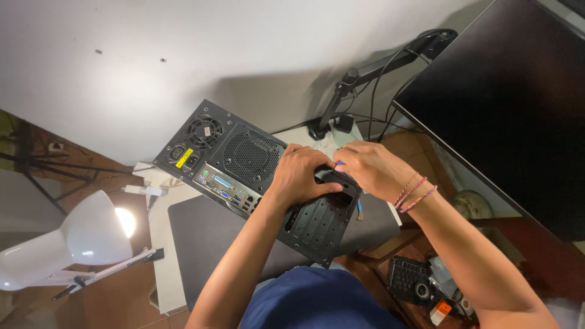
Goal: The person works on a desktop computer case at a desk. They rotate the case, unscrew and remove the side panel with a screwdriver, reach inside to handle internal cables and components, then reattach the panel and stand the case upright on the desk.
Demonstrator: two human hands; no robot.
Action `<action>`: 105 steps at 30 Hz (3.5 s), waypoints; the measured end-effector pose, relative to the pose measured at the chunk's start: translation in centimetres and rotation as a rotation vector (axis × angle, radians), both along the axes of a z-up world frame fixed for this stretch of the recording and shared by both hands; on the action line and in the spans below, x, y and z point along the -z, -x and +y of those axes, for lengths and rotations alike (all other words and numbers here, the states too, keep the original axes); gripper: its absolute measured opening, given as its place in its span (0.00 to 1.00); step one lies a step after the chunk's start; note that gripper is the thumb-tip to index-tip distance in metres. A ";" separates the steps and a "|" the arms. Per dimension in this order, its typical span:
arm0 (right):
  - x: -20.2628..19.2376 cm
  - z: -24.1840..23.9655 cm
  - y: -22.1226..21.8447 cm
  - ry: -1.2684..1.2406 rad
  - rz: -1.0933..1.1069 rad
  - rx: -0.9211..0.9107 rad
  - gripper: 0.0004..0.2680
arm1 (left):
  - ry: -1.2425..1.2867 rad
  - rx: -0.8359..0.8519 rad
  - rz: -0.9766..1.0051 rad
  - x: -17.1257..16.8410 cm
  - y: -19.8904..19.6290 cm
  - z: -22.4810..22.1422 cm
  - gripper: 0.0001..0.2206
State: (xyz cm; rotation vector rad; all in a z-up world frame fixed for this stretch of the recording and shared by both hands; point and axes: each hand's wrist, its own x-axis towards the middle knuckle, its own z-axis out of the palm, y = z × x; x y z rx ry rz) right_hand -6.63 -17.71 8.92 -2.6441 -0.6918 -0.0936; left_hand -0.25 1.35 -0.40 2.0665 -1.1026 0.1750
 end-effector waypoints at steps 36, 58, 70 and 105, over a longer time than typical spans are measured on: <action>0.2 -0.6 -2.3 0.198 0.160 -0.053 0.05 | -0.010 -0.011 0.067 0.2 0.2 -0.1 0.20; 0.2 -0.9 -1.1 0.017 0.062 -0.092 0.06 | -0.033 0.000 0.048 -0.1 0.0 0.0 0.23; 1.0 -1.3 -1.9 0.098 0.181 0.002 0.07 | -0.057 -0.006 0.048 -0.3 0.1 -0.2 0.22; 0.9 -1.1 -1.4 0.342 -0.210 -0.266 0.03 | -0.109 -0.047 0.073 -0.1 0.2 -0.2 0.25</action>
